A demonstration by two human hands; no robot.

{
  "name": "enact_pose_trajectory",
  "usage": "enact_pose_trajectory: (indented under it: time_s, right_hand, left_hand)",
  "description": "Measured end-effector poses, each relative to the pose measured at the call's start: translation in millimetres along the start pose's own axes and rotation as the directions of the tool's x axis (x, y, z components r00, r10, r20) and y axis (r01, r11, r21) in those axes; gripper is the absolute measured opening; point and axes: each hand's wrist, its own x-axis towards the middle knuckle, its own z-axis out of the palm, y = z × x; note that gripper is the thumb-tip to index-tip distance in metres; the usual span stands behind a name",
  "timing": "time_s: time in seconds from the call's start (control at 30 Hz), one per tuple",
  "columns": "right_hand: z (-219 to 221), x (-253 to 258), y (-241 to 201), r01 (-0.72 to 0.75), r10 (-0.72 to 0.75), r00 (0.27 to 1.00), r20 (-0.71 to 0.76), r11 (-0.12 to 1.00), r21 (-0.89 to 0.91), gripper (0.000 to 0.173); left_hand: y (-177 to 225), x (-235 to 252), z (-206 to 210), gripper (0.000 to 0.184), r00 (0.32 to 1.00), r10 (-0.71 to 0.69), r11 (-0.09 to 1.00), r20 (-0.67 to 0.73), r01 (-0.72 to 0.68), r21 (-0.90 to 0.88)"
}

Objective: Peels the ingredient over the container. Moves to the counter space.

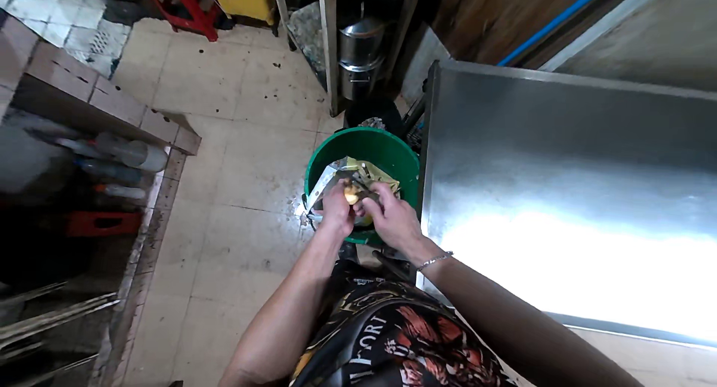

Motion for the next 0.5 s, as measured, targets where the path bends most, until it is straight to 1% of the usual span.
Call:
enact_pose_trajectory:
  time_s: [0.07,0.1,0.2,0.23,0.3,0.33,0.37,0.4,0.43,0.5]
  right_hand:
    - [1,-10,-7,0.094,-0.093,0.996,0.007,0.995,-0.038,0.045]
    - [1,-7,-6,0.085,-0.085,0.996,0.005,0.995,-0.043,0.046]
    - [-4,9,7,-0.111,0.111,0.993,0.037,0.994,0.017,0.044]
    - [-5,9,6,-0.111,0.111,0.993,0.037,0.994,0.017,0.044]
    - [-5,-4,-4,0.01,-0.009,0.999,0.043,1.0,-0.016,0.044]
    - [-3,-11,-8,0.074,-0.073,0.997,0.039,0.997,-0.031,0.045]
    - [-2,-12,-9,0.105,-0.104,0.994,0.033,0.994,-0.043,0.045]
    - [-2,-8,-6,0.083,-0.082,0.996,0.029,0.996,-0.04,0.045]
    - [-4,0,1,0.003,-0.003,0.999,0.035,1.0,-0.013,0.044]
    - [-6,16,17,-0.178,0.176,0.984,0.037,0.983,0.046,0.045]
  left_hand:
    - [-4,0,-4,0.033,0.999,0.037,0.999,0.018,-0.036,-0.041]
    - [-2,0,-3,0.034,0.999,0.032,0.999,0.022,-0.031,-0.026]
    - [5,-3,-1,0.038,0.999,-0.044,0.997,0.026,0.042,0.067]
    - [5,-2,-2,0.039,0.999,-0.041,0.996,0.033,0.038,0.077]
    - [0,4,-6,0.039,0.998,0.039,0.997,0.044,-0.041,0.064]
    - [-4,6,-11,0.038,0.993,0.092,0.994,0.078,-0.096,0.051]
    - [-5,8,-14,0.037,0.986,0.127,0.99,0.106,-0.133,0.049]
    - [-3,8,-13,0.039,0.985,0.132,0.987,0.115,-0.141,0.08]
    - [0,5,-12,0.041,0.986,0.108,0.986,0.126,-0.123,0.117]
    - [5,-1,-13,0.042,0.98,0.099,0.98,0.175,-0.126,0.151]
